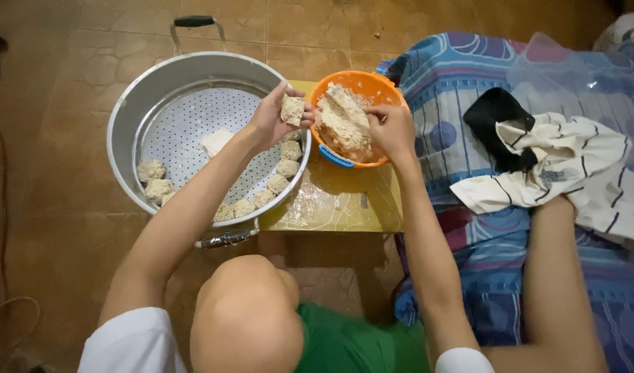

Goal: Assembling food items by placing filling onto wrappers and arranging them in a steamer pot.

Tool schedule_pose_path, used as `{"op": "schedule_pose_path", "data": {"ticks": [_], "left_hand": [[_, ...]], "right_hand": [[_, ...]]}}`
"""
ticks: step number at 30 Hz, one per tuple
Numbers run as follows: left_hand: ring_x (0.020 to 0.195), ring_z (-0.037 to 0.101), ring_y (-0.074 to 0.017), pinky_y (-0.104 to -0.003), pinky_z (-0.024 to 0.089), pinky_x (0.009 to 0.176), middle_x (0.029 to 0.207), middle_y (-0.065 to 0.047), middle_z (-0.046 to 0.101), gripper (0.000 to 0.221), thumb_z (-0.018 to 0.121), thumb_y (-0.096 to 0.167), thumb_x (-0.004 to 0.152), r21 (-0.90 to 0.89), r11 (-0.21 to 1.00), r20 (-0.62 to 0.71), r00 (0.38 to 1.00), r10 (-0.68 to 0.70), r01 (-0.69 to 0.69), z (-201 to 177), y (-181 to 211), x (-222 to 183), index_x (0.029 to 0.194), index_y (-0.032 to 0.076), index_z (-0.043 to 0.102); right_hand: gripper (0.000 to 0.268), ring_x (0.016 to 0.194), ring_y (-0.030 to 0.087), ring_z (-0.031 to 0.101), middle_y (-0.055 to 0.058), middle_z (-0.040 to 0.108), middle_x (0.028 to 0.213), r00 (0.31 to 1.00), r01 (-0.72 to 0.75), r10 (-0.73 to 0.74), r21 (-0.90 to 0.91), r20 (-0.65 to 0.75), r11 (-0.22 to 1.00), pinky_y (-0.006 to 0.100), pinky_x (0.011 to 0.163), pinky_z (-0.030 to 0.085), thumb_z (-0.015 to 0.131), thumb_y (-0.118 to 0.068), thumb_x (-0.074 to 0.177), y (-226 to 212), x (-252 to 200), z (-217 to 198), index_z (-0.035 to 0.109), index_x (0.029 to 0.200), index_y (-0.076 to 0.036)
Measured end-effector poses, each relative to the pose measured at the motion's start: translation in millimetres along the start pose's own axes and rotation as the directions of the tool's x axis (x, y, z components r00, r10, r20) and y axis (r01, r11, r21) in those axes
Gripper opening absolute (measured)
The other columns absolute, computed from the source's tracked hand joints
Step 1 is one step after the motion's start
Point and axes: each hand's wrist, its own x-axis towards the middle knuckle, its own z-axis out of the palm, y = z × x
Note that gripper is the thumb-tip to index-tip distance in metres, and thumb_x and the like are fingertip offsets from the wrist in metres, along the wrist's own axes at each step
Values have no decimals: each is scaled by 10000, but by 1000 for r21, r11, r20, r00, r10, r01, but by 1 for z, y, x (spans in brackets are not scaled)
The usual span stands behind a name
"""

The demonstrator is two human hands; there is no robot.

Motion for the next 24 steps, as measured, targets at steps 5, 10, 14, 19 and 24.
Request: {"op": "schedule_pose_path", "data": {"ticks": [5, 10, 14, 19, 24], "left_hand": [[839, 717, -300, -410, 650, 750, 977, -251, 636, 639, 413, 555, 990, -31, 999, -4, 1000, 9, -9, 4, 8, -7, 1236, -30, 491], [907, 766, -336, -427, 676, 789, 1084, -284, 712, 709, 352, 600, 981, 40, 999, 54, 998, 24, -26, -5, 9, -3, 1281, -4, 569], [939, 767, -345, -429, 676, 826, 1081, -255, 727, 548, 426, 467, 1005, 58, 997, 120, 992, 40, -48, -3, 13, -5, 1289, 29, 596], [974, 756, -367, -467, 662, 919, 1129, -265, 709, 371, 523, 219, 1015, 104, 988, 173, 980, 97, -116, -14, 2, 2, 1348, 58, 563], [1093, 732, -336, -438, 648, 936, 1235, -298, 666, 388, 406, 74, 1035, 163, 963, 171, 967, 186, -214, -28, -7, 18, 1413, 70, 492]], "right_hand": [[155, 702, 270, 663, 142, 708, 833, 974, 220, -210, 120, -90, 968, 323, 634, 542, 720, -69, 961, -31, -20, 1, 809, 1079, -116], [215, 681, 270, 642, 99, 682, 876, 915, 395, -375, 147, -149, 907, 317, 664, 552, 689, -7, 988, -49, -29, 16, 821, 1108, -128], [280, 734, 303, 644, 107, 636, 931, 880, 470, -455, 115, -135, 875, 391, 723, 568, 686, 5, 973, -38, -31, 27, 810, 1175, -143], [309, 769, 329, 648, 115, 607, 957, 872, 485, -475, 77, -120, 871, 436, 753, 574, 682, -10, 970, -36, -33, 28, 793, 1221, -151], [311, 670, 267, 637, 93, 614, 894, 891, 451, -440, 105, -111, 887, 378, 663, 572, 689, -21, 969, -40, -35, 26, 798, 1217, -172]]}}
